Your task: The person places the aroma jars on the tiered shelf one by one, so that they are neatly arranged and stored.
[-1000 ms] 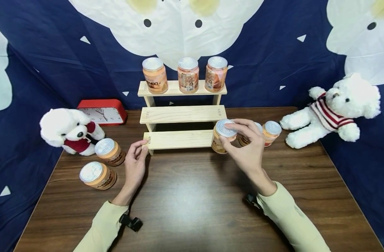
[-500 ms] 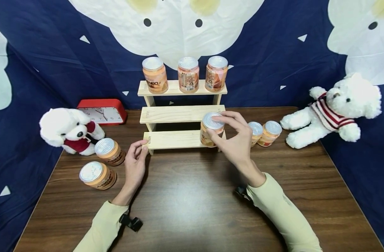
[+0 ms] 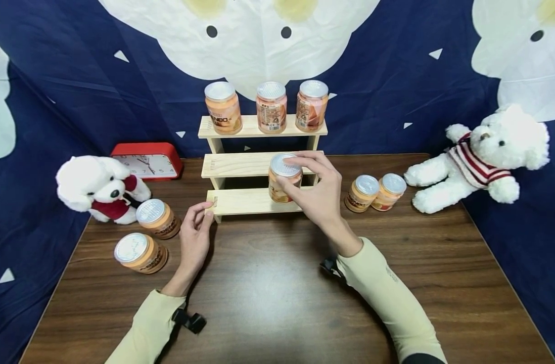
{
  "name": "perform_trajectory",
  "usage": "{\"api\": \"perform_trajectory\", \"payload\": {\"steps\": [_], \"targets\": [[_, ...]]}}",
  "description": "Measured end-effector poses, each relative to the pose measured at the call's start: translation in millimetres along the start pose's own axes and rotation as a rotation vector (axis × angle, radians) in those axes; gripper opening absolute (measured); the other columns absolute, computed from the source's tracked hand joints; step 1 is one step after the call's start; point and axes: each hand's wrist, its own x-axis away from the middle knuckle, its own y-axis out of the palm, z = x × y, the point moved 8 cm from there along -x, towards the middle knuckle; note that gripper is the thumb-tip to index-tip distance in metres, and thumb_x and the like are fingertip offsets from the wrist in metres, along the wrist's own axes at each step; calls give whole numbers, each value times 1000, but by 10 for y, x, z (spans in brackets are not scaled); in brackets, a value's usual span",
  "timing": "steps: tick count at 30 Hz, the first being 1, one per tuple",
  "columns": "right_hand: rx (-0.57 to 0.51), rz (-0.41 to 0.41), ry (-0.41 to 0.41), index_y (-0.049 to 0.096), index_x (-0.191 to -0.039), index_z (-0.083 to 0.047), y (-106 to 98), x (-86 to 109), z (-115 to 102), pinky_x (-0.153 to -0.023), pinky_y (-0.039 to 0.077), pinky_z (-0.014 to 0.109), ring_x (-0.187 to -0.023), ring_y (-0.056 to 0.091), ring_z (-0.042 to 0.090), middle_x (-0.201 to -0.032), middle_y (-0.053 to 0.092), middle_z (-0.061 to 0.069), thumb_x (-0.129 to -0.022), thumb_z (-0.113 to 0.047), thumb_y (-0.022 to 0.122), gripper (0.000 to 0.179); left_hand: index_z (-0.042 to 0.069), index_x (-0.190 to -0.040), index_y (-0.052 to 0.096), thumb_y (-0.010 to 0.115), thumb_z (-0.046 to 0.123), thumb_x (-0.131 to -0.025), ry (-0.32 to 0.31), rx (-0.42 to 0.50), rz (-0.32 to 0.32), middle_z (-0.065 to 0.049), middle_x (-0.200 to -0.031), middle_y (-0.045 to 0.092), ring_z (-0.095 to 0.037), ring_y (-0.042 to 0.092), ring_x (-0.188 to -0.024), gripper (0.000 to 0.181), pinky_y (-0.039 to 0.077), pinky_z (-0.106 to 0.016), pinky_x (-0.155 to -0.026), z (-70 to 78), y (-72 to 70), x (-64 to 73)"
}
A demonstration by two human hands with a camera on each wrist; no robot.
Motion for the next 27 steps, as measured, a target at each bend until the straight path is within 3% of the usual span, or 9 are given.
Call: {"api": "perform_trajectory", "payload": {"steps": [7,27], "targets": [[-29,-9,-10,86,-111,-1,180,2,22,-97,49,31,-118,66,23,-120,78,16,-80,-4,97,33,-8,-130,68,64,-3,-109,3,-2,-1,-28,-127,77,0,71,-109,22,54,-16,-97,-8,-4,-8],[-20,-37,-37,85,-114,-2,607,-160,-65,-103,53,41,-120,69,23,-122,77,15,-82,-7,97,35,-7,-130,69,64,-2,-109,-4,-18,-2,-27,-125,78,-2,71,-108,22,54,-16,-96,-6,-8,-5]]}}
